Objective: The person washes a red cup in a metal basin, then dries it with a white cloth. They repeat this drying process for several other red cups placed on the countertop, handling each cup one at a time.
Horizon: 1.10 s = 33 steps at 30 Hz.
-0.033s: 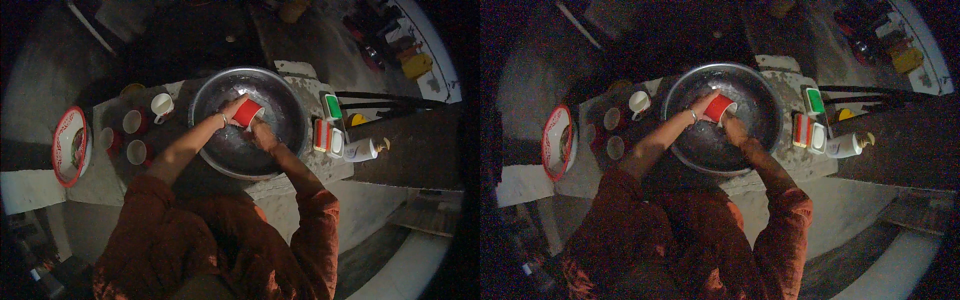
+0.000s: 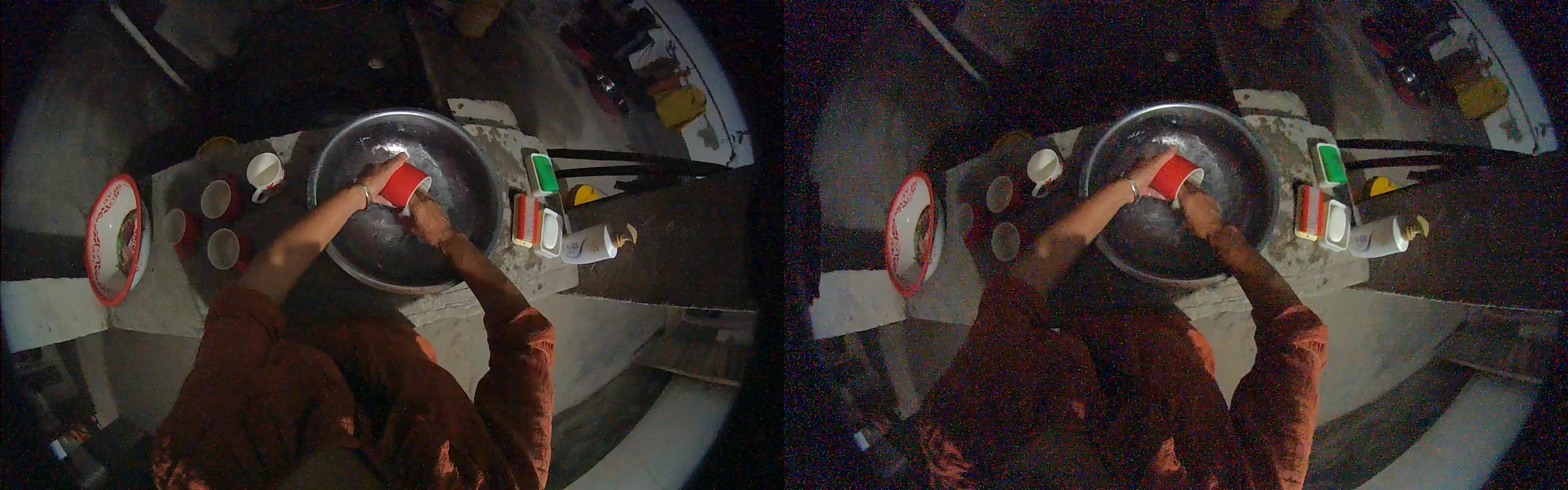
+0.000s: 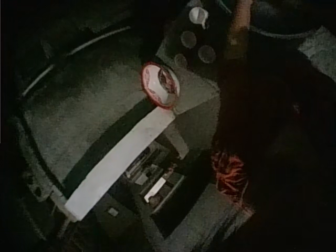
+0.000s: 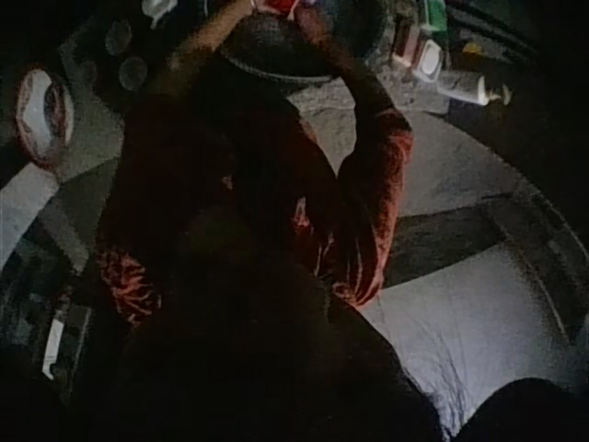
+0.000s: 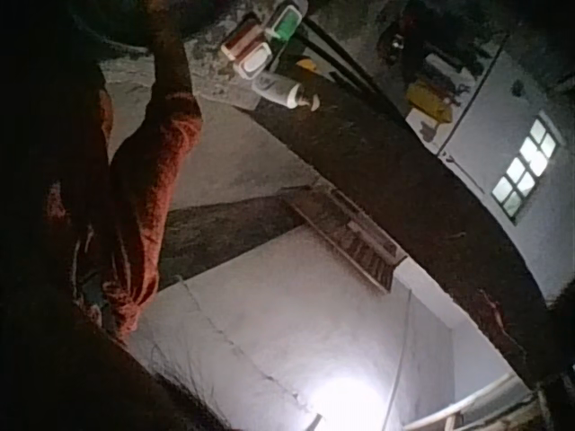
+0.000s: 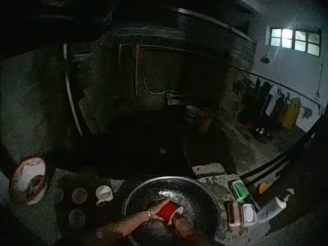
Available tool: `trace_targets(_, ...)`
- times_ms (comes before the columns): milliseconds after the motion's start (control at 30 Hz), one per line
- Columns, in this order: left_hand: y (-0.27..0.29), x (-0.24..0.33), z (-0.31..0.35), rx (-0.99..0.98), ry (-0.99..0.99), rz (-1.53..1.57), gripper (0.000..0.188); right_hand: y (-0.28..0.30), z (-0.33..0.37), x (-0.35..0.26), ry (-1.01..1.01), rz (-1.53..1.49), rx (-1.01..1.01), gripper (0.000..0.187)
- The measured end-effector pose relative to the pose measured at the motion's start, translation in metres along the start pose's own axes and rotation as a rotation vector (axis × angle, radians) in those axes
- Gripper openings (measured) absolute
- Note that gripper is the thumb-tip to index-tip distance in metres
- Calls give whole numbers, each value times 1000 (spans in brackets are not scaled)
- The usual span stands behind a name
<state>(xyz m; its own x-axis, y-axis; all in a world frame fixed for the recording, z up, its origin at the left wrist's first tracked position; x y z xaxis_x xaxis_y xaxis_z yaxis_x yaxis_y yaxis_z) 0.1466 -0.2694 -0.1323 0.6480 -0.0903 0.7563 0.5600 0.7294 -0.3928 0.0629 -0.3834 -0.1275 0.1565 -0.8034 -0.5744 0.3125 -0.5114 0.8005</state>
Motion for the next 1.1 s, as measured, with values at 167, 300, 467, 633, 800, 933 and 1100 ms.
trace_targets(167,2,14,-3,-257,-195,-79,65,22,-1,-6,-167,-1150,60,37)
trace_targets(300,8,5,-11,-143,-69,33,57,16,-1,-15,-42,-1194,112,45)
trace_targets(467,26,-18,-29,-106,15,104,56,16,5,-23,151,28,-38,56)
trace_targets(633,4,7,2,-253,92,406,55,6,-5,5,205,-757,90,45)
trace_targets(800,11,9,3,-321,-134,63,73,39,1,-12,-53,-1415,30,28)
trace_targets(933,8,8,-3,-204,-69,-31,77,49,4,-10,-116,-999,79,35)
trace_targets(1100,3,4,1,-82,-9,45,75,39,34,61,-222,35,234,51)
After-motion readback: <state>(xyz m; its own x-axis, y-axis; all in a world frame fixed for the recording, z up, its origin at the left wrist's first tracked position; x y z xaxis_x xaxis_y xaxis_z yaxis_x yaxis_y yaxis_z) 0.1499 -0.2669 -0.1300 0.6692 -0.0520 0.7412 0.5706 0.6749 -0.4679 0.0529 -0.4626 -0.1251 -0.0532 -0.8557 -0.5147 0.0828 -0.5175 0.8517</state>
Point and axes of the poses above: each hand's wrist, its own z-axis away from the middle knuckle, its own y-axis out of the back of the hand, x = y × z, the point moved 4 cm from there along -z, towards the middle knuckle, and after that the axes turned 13 degrees about -x, right-handed, at the moved point
